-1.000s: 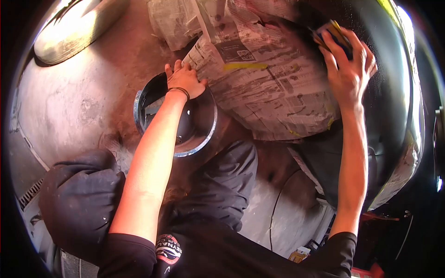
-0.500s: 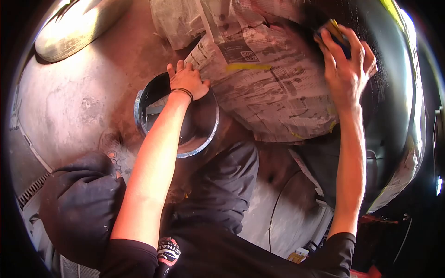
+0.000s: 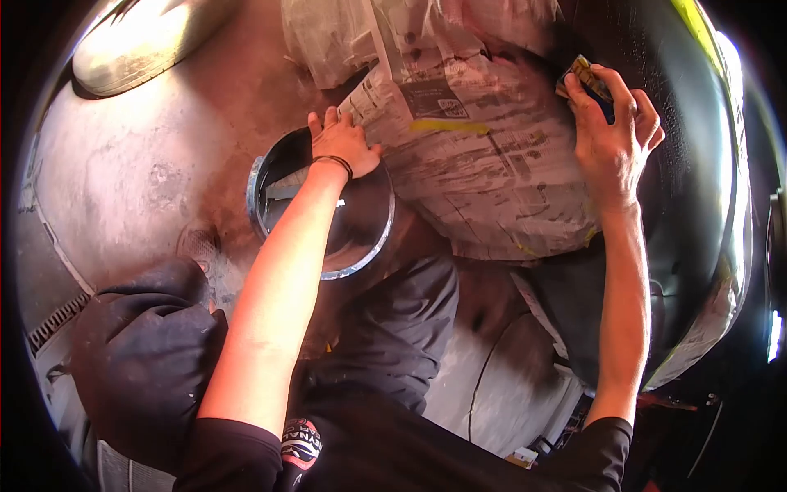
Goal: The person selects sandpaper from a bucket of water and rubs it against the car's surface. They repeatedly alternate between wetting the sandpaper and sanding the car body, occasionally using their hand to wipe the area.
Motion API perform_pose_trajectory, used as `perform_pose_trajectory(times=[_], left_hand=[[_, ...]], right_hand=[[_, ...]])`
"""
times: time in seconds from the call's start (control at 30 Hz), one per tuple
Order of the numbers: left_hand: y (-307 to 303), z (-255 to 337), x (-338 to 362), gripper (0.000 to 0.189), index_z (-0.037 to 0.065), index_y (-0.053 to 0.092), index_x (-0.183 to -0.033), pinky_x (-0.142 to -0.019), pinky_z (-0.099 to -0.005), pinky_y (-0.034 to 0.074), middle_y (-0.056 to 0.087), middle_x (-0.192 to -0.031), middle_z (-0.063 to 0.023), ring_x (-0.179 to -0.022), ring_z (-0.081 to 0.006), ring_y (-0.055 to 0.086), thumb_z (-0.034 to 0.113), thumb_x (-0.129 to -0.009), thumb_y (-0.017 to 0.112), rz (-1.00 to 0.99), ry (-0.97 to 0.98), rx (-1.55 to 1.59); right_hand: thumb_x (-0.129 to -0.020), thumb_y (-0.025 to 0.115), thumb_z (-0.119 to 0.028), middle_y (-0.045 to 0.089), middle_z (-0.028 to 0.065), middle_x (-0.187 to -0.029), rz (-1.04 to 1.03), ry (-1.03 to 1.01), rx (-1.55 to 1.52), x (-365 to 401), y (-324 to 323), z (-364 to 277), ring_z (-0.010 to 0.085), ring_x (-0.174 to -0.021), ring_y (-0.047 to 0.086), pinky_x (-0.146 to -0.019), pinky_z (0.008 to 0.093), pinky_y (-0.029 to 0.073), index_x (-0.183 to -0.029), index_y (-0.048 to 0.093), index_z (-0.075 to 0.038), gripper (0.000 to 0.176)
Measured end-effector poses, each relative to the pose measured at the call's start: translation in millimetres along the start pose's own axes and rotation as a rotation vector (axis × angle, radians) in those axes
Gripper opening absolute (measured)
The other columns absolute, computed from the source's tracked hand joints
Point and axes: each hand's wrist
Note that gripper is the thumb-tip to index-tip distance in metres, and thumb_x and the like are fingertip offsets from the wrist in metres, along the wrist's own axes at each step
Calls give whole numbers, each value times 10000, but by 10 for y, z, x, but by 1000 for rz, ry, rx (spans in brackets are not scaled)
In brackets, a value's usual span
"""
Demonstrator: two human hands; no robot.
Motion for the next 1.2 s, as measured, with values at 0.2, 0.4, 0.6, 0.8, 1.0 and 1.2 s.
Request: perform_pose_trajectory(times=[0.2,0.4,0.6,0.8,1.0,1.2], left_hand=[[-28,46,53,663,87,797,-1393,-1319,-700,123,608,-1578,-124,-1620,-341,348,588,-986,645,-60,2,-13],[-42,41,38,650,99,804,-1394,-1324,-683,131,608,-1590,-130,-1637,-347,342,582,-992,638,-41,-3,-9],[-157,65,62,663,111,786,-1436,-1350,-655,104,587,-1638,-121,-1667,-352,298,595,-1003,652,-54,-29,-6],[-102,2,4,674,92,792,-1411,-1328,-681,124,601,-1616,-123,-1647,-360,335,599,-994,635,-18,-24,-8],[-191,45,61,682,98,772,-1453,-1350,-665,103,586,-1641,-122,-1669,-347,304,602,-1015,637,-114,-12,-14],[-63,45,60,685,96,775,-1448,-1349,-660,106,587,-1642,-118,-1664,-343,310,601,-1008,632,-60,-7,-10]], right_hand=[[-925,865,-217,636,-141,-1482,16,19,-35,-116,-27,14,240,-1317,546,-1113,440,399,-1244,850,-364,352],[-895,857,-180,634,-141,-1494,-10,-8,-4,-127,-37,38,239,-1318,557,-1138,449,386,-1258,848,-385,417],[-919,812,-124,634,-138,-1508,-71,-54,34,-172,-133,61,231,-1357,554,-1155,452,374,-1286,833,-378,447],[-927,794,-113,646,-139,-1508,-20,-45,35,-198,-51,56,235,-1351,567,-1167,464,372,-1294,832,-375,452],[-901,789,-98,643,-146,-1505,-19,-5,4,-157,-69,47,219,-1355,561,-1168,454,370,-1280,840,-372,470],[-914,846,-141,661,-127,-1479,-83,-14,26,-51,-224,32,219,-1323,591,-1167,462,398,-1262,857,-369,416]])
Point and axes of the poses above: each hand's wrist, its own x-axis away from the middle knuckle, its own y-axis out of the palm, z = x × y
